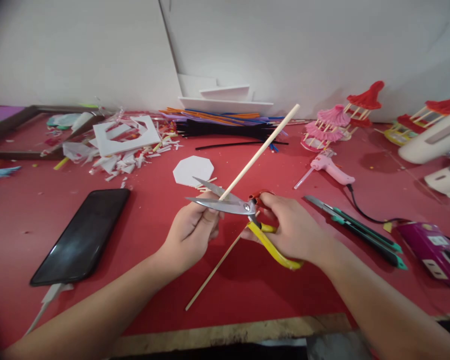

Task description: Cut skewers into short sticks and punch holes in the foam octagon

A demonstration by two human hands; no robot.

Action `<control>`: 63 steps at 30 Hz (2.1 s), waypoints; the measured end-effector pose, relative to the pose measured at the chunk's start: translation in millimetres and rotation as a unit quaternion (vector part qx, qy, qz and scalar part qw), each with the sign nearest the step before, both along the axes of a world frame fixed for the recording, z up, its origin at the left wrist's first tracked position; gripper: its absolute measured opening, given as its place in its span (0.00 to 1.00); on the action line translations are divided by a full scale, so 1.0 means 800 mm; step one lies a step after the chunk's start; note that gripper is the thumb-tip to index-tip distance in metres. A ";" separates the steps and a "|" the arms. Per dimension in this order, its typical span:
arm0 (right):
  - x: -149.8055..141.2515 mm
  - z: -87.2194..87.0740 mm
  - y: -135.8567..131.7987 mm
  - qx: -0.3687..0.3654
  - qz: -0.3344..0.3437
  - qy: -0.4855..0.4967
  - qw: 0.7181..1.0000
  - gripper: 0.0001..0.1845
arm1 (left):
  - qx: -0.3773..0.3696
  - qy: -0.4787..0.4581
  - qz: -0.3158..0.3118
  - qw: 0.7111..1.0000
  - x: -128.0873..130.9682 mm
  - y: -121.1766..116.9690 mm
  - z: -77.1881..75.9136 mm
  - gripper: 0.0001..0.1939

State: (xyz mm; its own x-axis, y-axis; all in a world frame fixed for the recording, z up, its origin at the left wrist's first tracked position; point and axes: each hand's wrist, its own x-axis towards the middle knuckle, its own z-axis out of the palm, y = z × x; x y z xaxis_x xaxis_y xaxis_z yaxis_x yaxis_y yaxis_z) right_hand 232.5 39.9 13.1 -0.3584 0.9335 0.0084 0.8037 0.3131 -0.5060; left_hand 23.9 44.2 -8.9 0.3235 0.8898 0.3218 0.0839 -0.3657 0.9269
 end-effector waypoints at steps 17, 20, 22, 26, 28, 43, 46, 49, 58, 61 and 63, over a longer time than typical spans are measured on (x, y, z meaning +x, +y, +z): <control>0.038 -0.025 0.036 0.075 -0.209 -0.184 0.958 0.16 | 0.036 0.231 0.166 0.958 -0.017 0.018 0.003 0.10; 0.041 -0.031 0.033 0.134 -0.173 -0.201 0.955 0.17 | 0.061 0.323 0.126 0.936 -0.011 0.010 0.004 0.09; 0.041 -0.033 0.029 0.167 -0.139 -0.217 0.952 0.17 | 0.073 0.356 0.117 0.924 -0.009 0.007 0.005 0.08; 0.025 -0.024 0.016 0.285 -0.083 -0.138 0.945 0.09 | 0.084 0.419 0.113 0.897 -0.007 0.006 0.007 0.08; 0.010 -0.016 0.008 0.373 0.000 -0.034 0.927 0.08 | 0.098 0.446 0.105 0.884 -0.007 0.006 0.007 0.09; -0.014 -0.018 -0.001 0.405 0.134 -0.012 0.904 0.06 | 0.172 0.499 -0.008 0.850 0.000 -0.003 0.006 0.10; -0.017 -0.016 -0.004 0.394 0.133 -0.006 0.909 0.05 | 0.188 0.493 -0.006 0.849 0.000 -0.004 0.002 0.10; -0.018 -0.017 -0.006 0.394 0.122 0.002 0.911 0.05 | 0.214 0.474 0.014 0.854 0.000 -0.006 -0.001 0.09; -0.018 -0.017 -0.011 0.384 0.111 0.013 0.916 0.05 | 0.272 0.439 0.060 0.854 0.001 -0.012 -0.007 0.08; -0.020 -0.016 -0.012 0.380 0.105 0.022 0.919 0.05 | 0.273 0.438 0.062 0.854 0.001 -0.012 -0.007 0.08; -0.021 -0.016 -0.012 0.381 0.101 0.026 0.919 0.06 | 0.272 0.438 0.062 0.855 0.002 -0.012 -0.005 0.08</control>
